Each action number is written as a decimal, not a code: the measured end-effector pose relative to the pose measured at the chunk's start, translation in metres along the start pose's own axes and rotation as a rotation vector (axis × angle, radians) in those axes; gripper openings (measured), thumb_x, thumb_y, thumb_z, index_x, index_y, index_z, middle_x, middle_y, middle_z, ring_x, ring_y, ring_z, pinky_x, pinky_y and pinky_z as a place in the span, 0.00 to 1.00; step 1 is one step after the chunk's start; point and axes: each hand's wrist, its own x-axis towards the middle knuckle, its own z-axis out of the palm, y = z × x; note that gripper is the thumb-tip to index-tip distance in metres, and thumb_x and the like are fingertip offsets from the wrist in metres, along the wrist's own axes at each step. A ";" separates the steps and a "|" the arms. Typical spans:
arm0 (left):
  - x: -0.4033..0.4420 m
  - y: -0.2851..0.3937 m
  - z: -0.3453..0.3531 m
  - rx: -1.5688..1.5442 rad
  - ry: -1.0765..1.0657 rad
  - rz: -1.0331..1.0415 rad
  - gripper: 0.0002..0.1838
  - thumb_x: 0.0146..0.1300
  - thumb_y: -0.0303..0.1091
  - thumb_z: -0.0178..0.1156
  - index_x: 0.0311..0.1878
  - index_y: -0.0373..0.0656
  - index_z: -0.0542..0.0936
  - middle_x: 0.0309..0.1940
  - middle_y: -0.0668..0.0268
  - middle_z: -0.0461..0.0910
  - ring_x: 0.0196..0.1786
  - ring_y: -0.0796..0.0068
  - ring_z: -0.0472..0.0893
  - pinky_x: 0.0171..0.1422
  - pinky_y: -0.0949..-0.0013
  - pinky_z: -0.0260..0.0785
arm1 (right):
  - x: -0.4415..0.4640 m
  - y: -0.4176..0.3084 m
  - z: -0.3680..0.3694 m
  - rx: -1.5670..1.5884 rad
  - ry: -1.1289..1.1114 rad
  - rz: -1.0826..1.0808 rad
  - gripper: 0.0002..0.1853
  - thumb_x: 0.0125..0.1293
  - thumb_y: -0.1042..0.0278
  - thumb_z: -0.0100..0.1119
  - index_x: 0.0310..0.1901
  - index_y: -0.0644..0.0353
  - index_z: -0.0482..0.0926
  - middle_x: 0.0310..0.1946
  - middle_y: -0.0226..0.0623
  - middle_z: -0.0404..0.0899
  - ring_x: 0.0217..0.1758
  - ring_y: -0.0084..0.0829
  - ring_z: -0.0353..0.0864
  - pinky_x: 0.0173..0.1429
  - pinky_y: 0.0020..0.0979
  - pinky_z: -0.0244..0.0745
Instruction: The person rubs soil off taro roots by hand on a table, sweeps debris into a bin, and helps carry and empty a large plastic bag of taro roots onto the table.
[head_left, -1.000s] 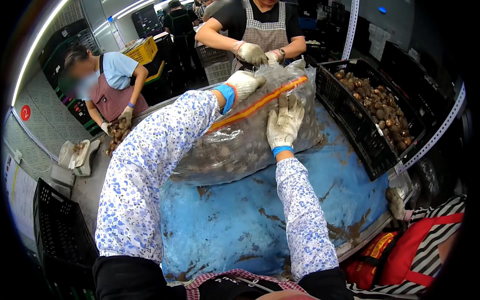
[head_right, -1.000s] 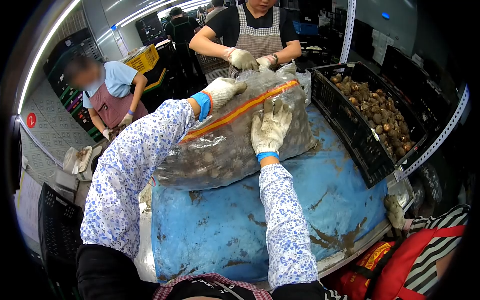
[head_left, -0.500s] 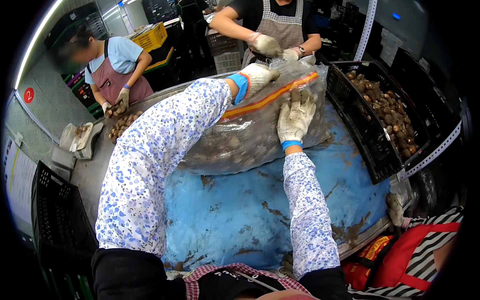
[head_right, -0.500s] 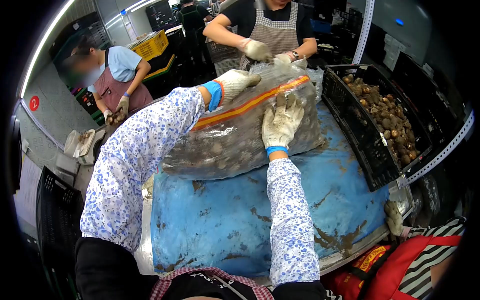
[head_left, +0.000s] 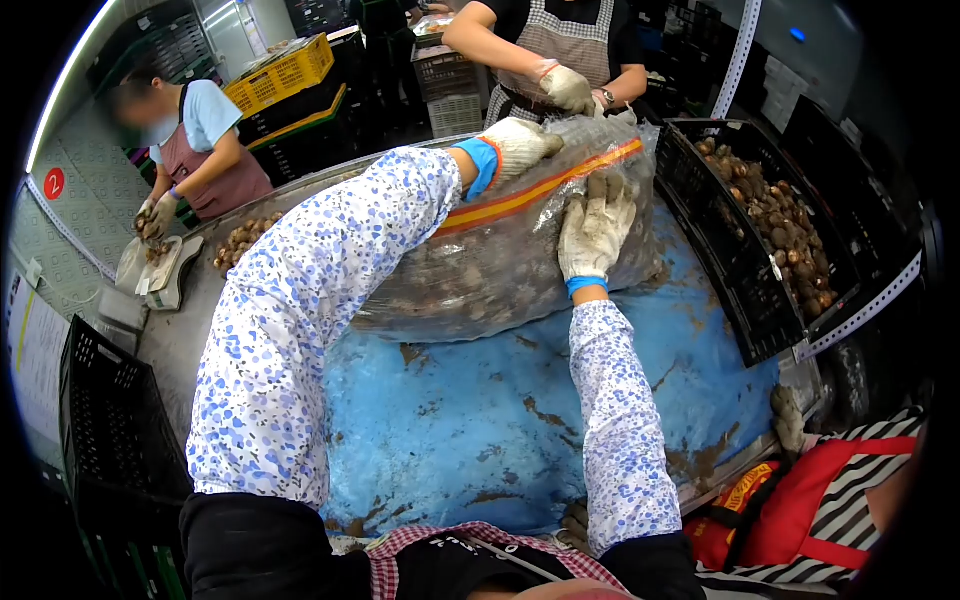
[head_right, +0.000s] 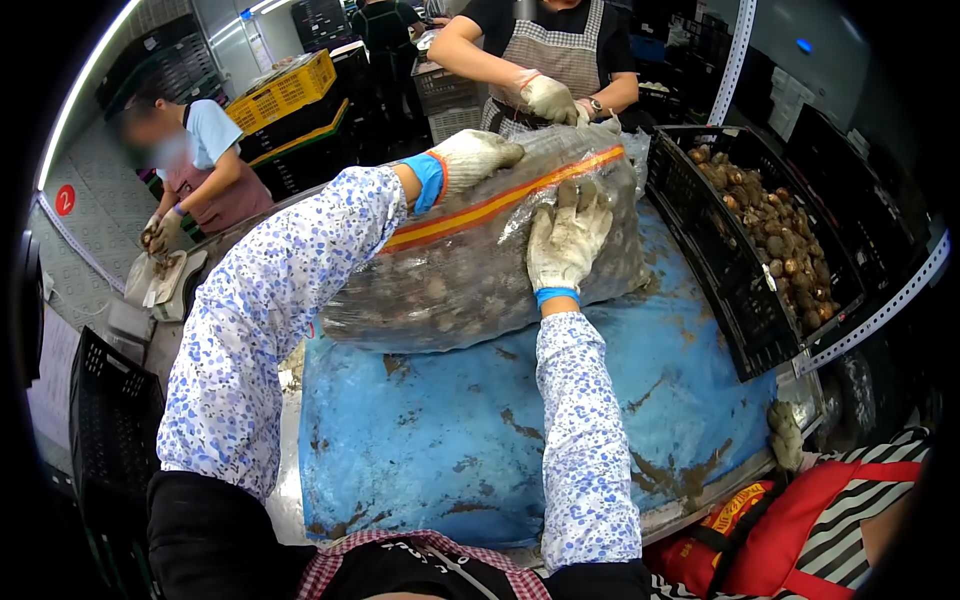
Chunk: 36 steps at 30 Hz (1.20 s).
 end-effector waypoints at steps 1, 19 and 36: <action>0.002 -0.006 0.004 0.099 0.021 0.101 0.14 0.68 0.38 0.50 0.49 0.43 0.80 0.43 0.54 0.81 0.44 0.58 0.81 0.48 0.62 0.74 | 0.000 0.000 -0.001 0.003 -0.014 0.002 0.31 0.61 0.59 0.58 0.67 0.51 0.64 0.67 0.46 0.60 0.72 0.48 0.55 0.76 0.52 0.44; -0.088 0.064 0.002 -0.006 0.162 -0.040 0.15 0.66 0.42 0.52 0.42 0.40 0.79 0.32 0.52 0.83 0.38 0.49 0.83 0.43 0.54 0.76 | -0.003 0.006 0.007 0.037 0.014 -0.020 0.31 0.62 0.59 0.57 0.67 0.50 0.65 0.68 0.48 0.60 0.74 0.52 0.53 0.75 0.54 0.45; -0.249 0.003 -0.030 0.233 0.094 -0.401 0.26 0.58 0.41 0.63 0.57 0.38 0.75 0.47 0.44 0.75 0.45 0.46 0.80 0.49 0.53 0.75 | 0.044 -0.069 -0.066 -0.102 -0.490 -0.400 0.35 0.61 0.56 0.58 0.69 0.57 0.62 0.69 0.50 0.62 0.73 0.48 0.58 0.75 0.47 0.53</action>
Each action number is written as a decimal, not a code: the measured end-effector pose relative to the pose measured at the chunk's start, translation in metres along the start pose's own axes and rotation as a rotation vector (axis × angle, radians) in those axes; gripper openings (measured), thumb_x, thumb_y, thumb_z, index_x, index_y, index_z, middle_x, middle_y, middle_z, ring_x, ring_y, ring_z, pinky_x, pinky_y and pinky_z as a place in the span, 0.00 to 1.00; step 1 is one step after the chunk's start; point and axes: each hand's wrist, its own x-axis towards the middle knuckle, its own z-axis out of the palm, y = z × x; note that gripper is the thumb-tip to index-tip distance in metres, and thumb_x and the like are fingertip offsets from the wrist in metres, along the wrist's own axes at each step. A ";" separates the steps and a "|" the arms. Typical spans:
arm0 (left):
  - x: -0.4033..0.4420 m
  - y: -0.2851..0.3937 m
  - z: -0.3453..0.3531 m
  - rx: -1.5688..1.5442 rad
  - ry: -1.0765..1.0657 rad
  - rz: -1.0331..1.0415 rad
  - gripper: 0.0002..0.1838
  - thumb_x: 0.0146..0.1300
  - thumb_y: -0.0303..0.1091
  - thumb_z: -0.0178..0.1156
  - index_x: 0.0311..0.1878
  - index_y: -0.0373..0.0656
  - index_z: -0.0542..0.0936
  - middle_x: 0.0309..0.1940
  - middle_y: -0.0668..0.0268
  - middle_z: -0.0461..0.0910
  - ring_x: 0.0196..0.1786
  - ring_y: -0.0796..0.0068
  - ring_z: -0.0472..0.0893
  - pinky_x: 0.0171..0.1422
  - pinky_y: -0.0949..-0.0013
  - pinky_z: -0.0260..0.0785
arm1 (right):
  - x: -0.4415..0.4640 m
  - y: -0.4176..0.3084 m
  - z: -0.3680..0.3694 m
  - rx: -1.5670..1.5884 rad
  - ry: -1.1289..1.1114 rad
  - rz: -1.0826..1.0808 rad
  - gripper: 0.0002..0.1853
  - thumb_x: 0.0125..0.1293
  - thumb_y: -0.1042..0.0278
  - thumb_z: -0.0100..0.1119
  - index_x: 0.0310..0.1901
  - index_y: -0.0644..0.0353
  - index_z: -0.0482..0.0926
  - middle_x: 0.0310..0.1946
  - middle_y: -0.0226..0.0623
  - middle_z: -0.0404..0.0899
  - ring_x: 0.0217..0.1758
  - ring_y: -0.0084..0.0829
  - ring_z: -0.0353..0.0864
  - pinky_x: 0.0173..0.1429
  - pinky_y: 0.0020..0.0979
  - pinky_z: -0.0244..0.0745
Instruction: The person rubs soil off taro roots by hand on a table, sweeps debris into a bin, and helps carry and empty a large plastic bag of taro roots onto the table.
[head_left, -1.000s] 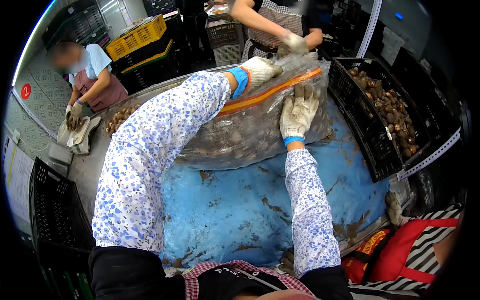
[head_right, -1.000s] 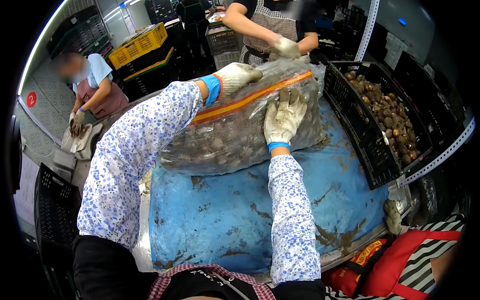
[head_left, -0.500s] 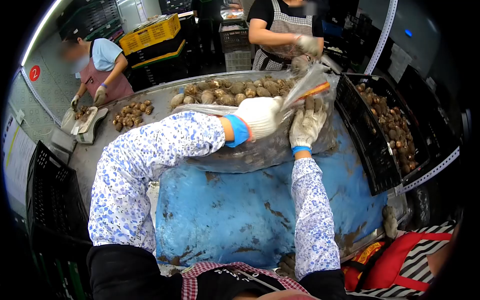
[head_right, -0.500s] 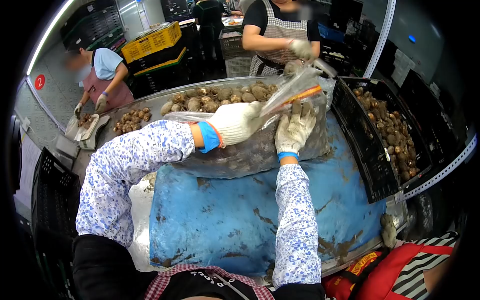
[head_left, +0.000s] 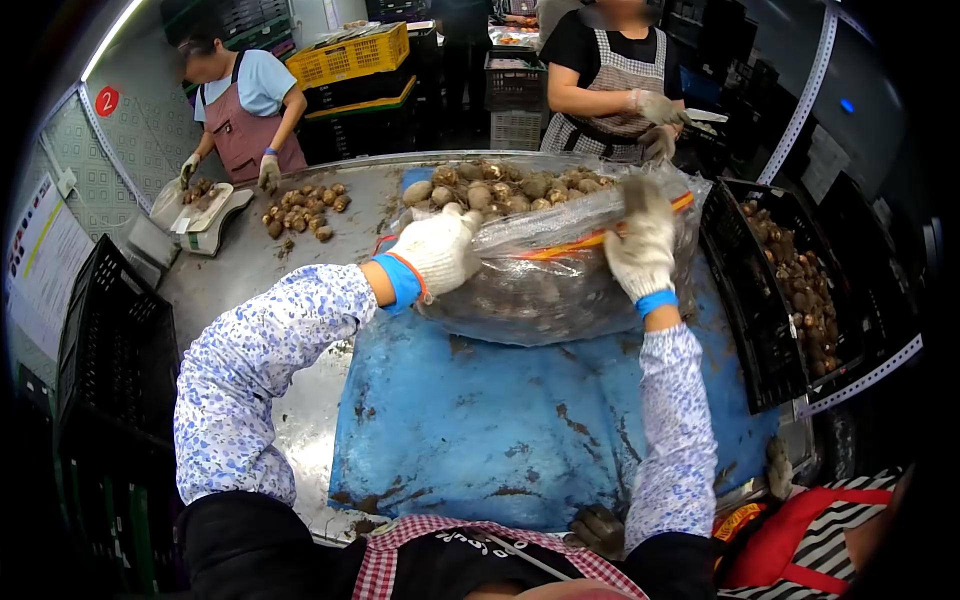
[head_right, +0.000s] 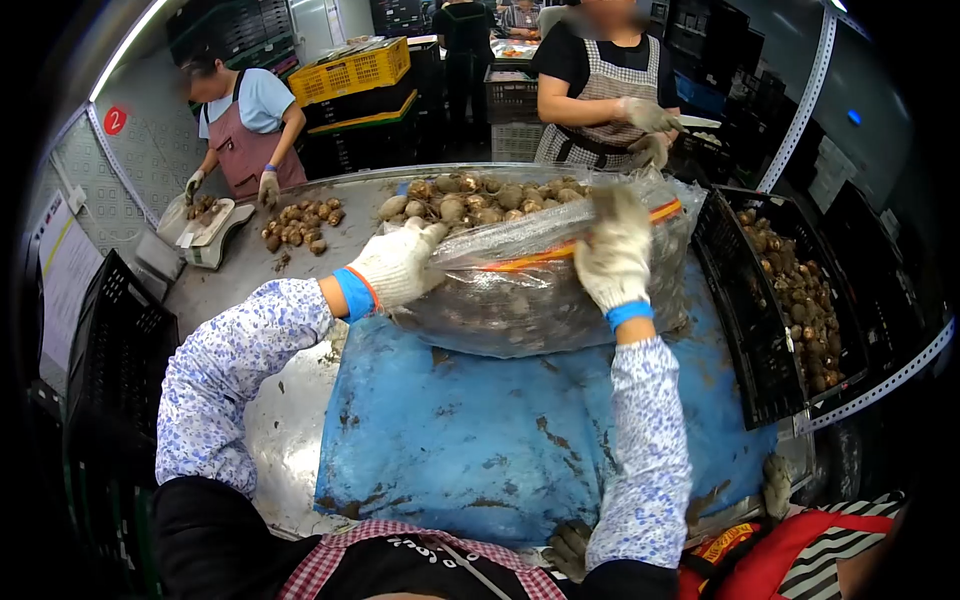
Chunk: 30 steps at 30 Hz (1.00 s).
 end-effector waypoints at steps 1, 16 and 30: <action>0.002 -0.007 -0.002 0.074 -0.121 0.010 0.25 0.58 0.42 0.62 0.55 0.38 0.75 0.45 0.45 0.75 0.45 0.45 0.80 0.50 0.52 0.75 | 0.006 -0.014 -0.011 -0.162 0.093 -0.262 0.32 0.61 0.57 0.57 0.68 0.55 0.65 0.68 0.48 0.63 0.72 0.44 0.61 0.75 0.47 0.54; -0.067 -0.022 0.045 -0.049 0.105 0.448 0.14 0.60 0.41 0.60 0.36 0.38 0.82 0.35 0.56 0.80 0.44 0.56 0.79 0.53 0.55 0.66 | -0.080 0.004 -0.041 0.103 -0.249 -0.186 0.14 0.56 0.59 0.63 0.34 0.63 0.79 0.33 0.49 0.79 0.40 0.50 0.79 0.47 0.45 0.73; -0.134 -0.014 0.102 -0.013 0.178 0.376 0.13 0.54 0.44 0.63 0.31 0.44 0.83 0.30 0.60 0.81 0.43 0.60 0.79 0.53 0.56 0.65 | -0.176 -0.046 -0.035 0.062 -0.259 -0.007 0.15 0.55 0.56 0.61 0.37 0.60 0.81 0.37 0.44 0.80 0.47 0.46 0.77 0.55 0.42 0.69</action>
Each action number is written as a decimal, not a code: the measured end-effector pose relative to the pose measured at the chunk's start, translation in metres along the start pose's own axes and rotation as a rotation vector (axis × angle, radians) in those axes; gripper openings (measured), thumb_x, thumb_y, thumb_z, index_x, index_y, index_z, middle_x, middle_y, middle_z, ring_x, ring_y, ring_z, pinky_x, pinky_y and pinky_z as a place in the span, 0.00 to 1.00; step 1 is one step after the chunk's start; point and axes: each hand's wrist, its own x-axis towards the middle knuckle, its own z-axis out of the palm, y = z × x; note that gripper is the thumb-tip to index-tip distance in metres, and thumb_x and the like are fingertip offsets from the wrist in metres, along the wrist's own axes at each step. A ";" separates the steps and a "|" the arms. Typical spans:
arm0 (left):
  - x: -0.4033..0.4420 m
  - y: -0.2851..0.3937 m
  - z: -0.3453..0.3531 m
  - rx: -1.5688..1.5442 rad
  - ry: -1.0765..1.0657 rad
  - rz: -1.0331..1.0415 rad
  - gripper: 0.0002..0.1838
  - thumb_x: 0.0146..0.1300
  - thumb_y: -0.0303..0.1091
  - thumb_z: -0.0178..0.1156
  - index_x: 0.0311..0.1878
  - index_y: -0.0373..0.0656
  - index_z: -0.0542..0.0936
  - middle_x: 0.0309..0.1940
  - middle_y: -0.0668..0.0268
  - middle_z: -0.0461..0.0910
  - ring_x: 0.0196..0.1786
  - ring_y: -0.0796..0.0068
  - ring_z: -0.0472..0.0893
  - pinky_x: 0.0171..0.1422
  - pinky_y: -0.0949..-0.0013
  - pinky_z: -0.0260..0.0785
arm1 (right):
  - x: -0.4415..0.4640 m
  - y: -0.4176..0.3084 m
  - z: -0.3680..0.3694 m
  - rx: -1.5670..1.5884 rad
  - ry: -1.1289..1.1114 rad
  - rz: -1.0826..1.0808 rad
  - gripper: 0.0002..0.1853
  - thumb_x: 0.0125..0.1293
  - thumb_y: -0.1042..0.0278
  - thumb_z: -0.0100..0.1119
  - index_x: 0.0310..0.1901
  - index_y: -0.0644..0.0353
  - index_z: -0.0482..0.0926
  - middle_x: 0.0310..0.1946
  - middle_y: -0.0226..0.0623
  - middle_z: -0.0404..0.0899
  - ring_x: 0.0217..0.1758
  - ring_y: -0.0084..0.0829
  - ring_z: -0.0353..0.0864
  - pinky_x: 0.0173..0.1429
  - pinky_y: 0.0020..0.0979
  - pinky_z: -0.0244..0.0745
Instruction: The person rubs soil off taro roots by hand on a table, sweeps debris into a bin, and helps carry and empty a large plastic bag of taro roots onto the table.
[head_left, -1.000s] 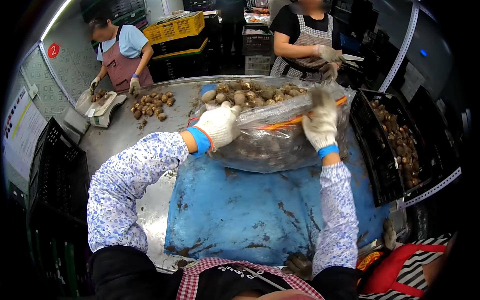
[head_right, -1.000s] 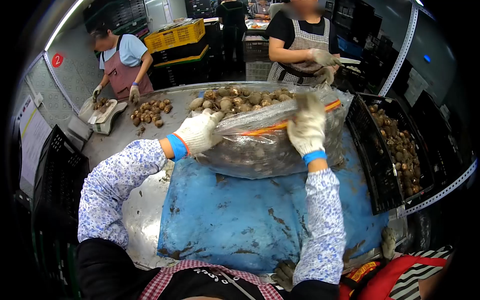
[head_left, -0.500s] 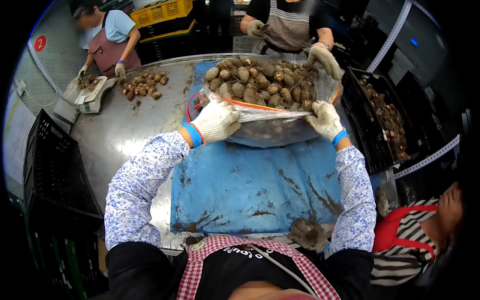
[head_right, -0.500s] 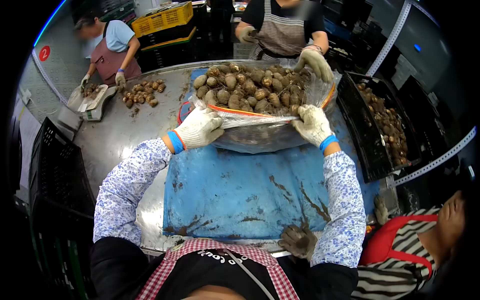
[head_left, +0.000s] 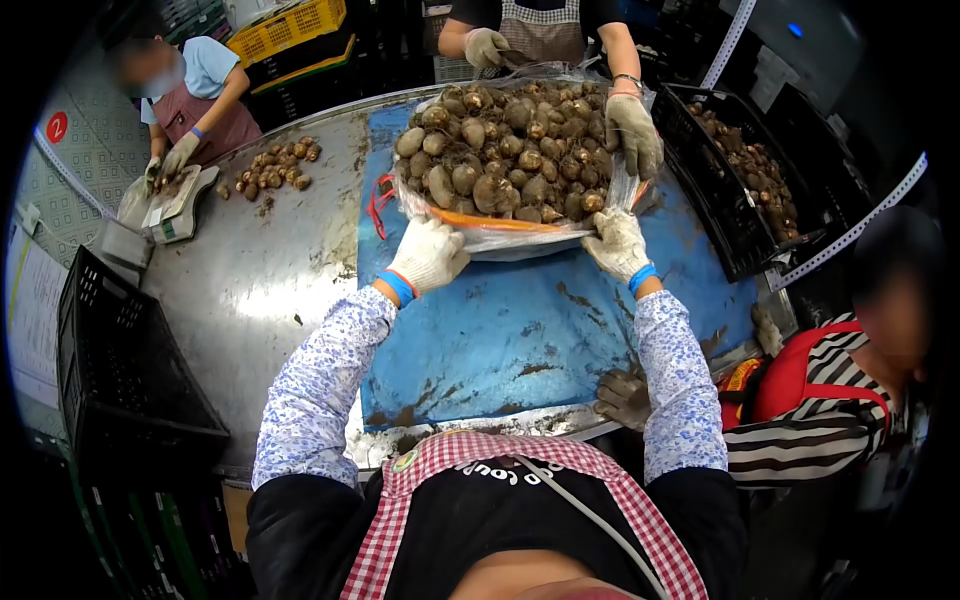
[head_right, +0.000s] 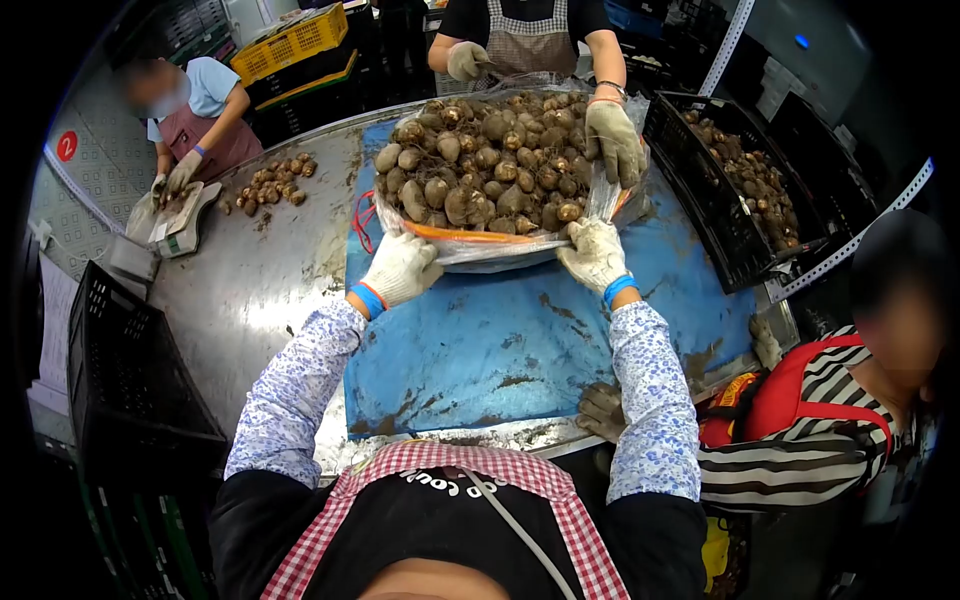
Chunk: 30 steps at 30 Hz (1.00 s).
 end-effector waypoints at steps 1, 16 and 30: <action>-0.008 0.004 0.001 0.032 -0.032 -0.010 0.14 0.54 0.45 0.64 0.32 0.43 0.83 0.30 0.59 0.81 0.44 0.59 0.79 0.54 0.56 0.65 | -0.005 -0.001 0.005 0.010 -0.016 -0.008 0.16 0.54 0.56 0.62 0.38 0.60 0.81 0.38 0.43 0.80 0.49 0.45 0.76 0.55 0.42 0.68; -0.042 0.031 0.017 -0.129 -0.294 -0.226 0.16 0.57 0.44 0.62 0.41 0.42 0.80 0.41 0.56 0.80 0.53 0.54 0.76 0.57 0.52 0.66 | -0.046 -0.013 0.030 -0.041 -0.090 0.041 0.21 0.56 0.52 0.62 0.42 0.62 0.79 0.44 0.45 0.78 0.54 0.45 0.73 0.61 0.42 0.66; -0.105 0.061 -0.008 -0.225 0.025 -0.229 0.23 0.57 0.36 0.63 0.57 0.41 0.75 0.58 0.51 0.72 0.62 0.50 0.70 0.67 0.54 0.61 | -0.079 -0.001 0.043 0.105 0.225 -0.017 0.20 0.55 0.64 0.62 0.51 0.56 0.79 0.58 0.45 0.74 0.66 0.48 0.67 0.70 0.42 0.64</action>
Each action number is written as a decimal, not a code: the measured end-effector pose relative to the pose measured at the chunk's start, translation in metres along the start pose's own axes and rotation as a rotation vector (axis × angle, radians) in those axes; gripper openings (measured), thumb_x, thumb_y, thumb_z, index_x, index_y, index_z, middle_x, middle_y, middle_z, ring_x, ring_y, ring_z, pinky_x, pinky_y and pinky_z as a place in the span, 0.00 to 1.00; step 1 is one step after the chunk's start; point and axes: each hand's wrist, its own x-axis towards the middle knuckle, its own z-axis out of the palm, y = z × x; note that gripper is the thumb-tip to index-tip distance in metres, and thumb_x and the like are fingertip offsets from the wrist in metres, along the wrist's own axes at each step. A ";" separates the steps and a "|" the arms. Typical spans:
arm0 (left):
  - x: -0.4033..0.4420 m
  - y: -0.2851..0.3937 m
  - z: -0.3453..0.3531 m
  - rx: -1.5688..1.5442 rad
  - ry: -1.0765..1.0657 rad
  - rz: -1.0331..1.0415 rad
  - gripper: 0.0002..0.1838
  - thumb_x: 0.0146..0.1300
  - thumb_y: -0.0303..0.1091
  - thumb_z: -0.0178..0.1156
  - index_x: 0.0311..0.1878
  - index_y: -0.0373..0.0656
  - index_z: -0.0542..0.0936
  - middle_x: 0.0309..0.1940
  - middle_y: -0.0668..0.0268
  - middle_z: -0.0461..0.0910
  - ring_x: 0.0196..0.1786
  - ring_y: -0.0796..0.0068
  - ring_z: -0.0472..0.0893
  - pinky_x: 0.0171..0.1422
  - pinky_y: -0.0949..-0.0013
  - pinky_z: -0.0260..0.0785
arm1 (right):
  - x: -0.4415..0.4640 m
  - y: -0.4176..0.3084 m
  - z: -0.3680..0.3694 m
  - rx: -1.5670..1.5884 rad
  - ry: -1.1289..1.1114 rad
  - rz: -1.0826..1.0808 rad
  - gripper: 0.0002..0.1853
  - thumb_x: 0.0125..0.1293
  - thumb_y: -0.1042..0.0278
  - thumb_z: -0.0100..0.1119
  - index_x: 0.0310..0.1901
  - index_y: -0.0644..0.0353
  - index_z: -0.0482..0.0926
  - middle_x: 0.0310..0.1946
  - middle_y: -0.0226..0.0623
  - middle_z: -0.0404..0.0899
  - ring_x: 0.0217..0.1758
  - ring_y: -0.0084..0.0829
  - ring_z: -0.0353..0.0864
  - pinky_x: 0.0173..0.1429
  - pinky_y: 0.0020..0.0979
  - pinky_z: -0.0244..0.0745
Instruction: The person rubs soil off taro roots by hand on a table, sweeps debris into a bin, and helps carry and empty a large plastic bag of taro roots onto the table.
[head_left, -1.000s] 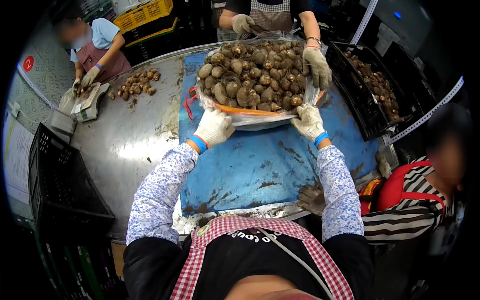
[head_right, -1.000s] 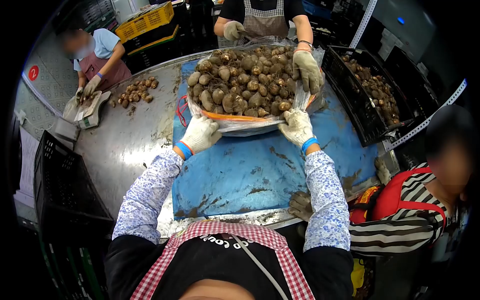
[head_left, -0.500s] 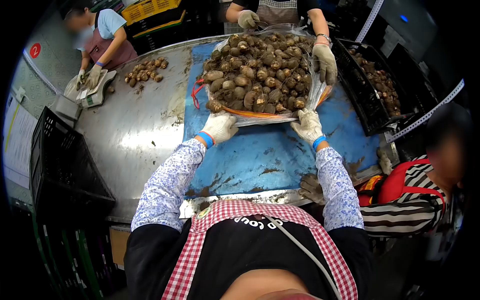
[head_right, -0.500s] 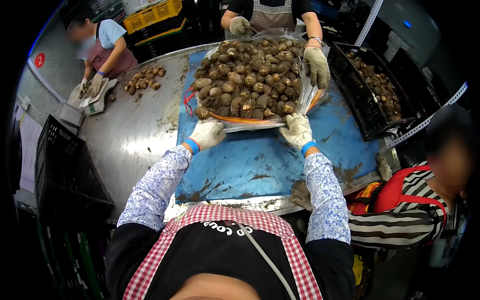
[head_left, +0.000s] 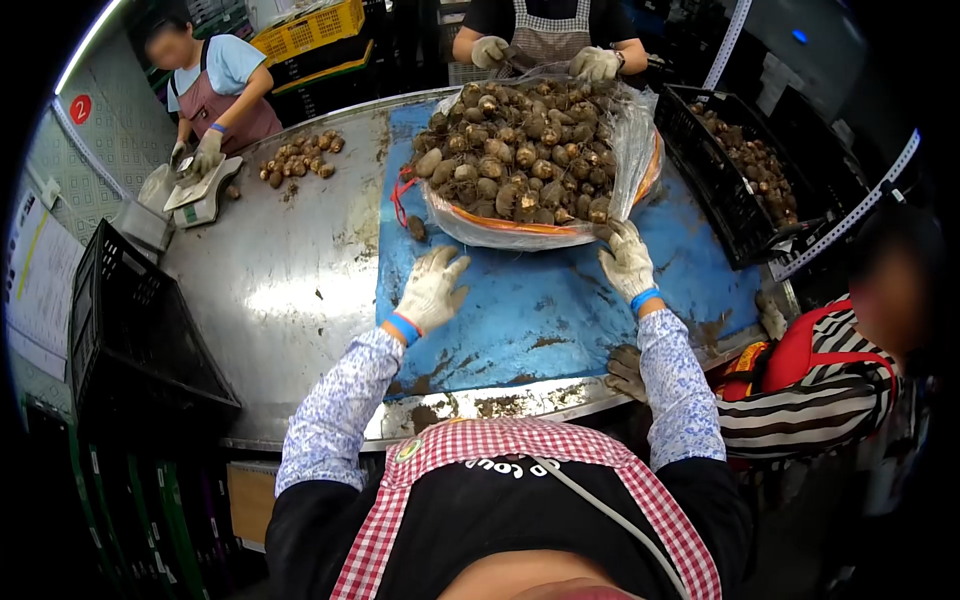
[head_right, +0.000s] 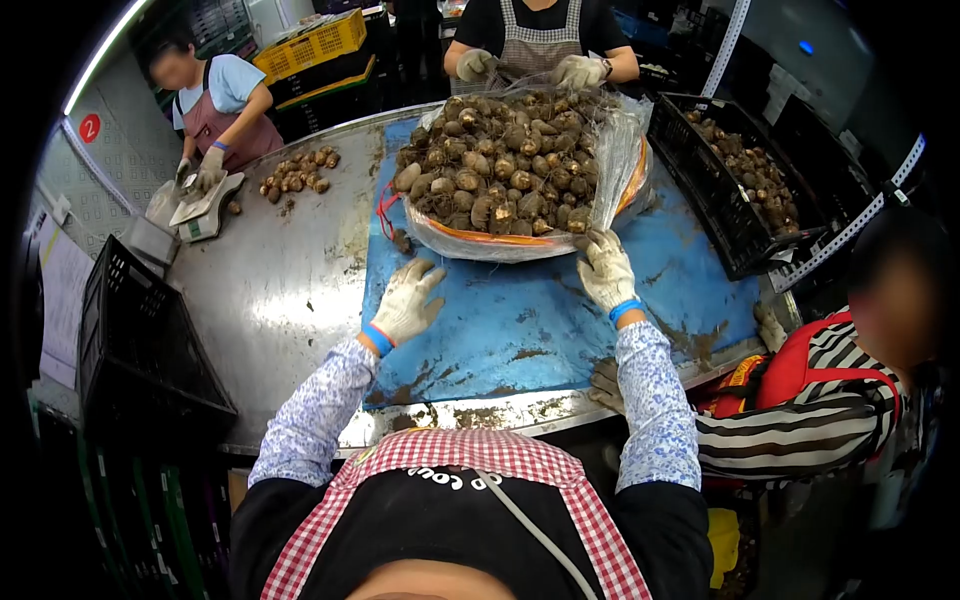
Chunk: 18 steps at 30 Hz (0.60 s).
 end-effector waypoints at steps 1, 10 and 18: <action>-0.007 -0.001 -0.004 -0.042 -0.040 -0.010 0.23 0.58 0.35 0.62 0.58 0.41 0.75 0.56 0.50 0.73 0.61 0.50 0.72 0.65 0.54 0.63 | -0.003 -0.004 0.001 0.007 0.082 -0.021 0.18 0.55 0.66 0.62 0.49 0.55 0.80 0.55 0.43 0.76 0.62 0.46 0.71 0.66 0.42 0.66; -0.082 -0.025 -0.004 -0.300 -0.344 -0.167 0.15 0.65 0.36 0.55 0.49 0.37 0.81 0.43 0.49 0.82 0.45 0.50 0.81 0.51 0.57 0.73 | 0.009 -0.050 -0.046 -0.032 -0.090 0.103 0.14 0.60 0.64 0.58 0.47 0.55 0.80 0.40 0.42 0.82 0.46 0.45 0.79 0.52 0.41 0.74; -0.136 -0.022 0.019 -0.359 -0.316 -0.223 0.15 0.63 0.37 0.54 0.47 0.41 0.82 0.44 0.53 0.82 0.50 0.50 0.77 0.58 0.55 0.67 | -0.071 -0.085 -0.006 0.134 -0.553 0.377 0.22 0.70 0.49 0.47 0.44 0.62 0.80 0.34 0.50 0.83 0.38 0.48 0.82 0.46 0.41 0.77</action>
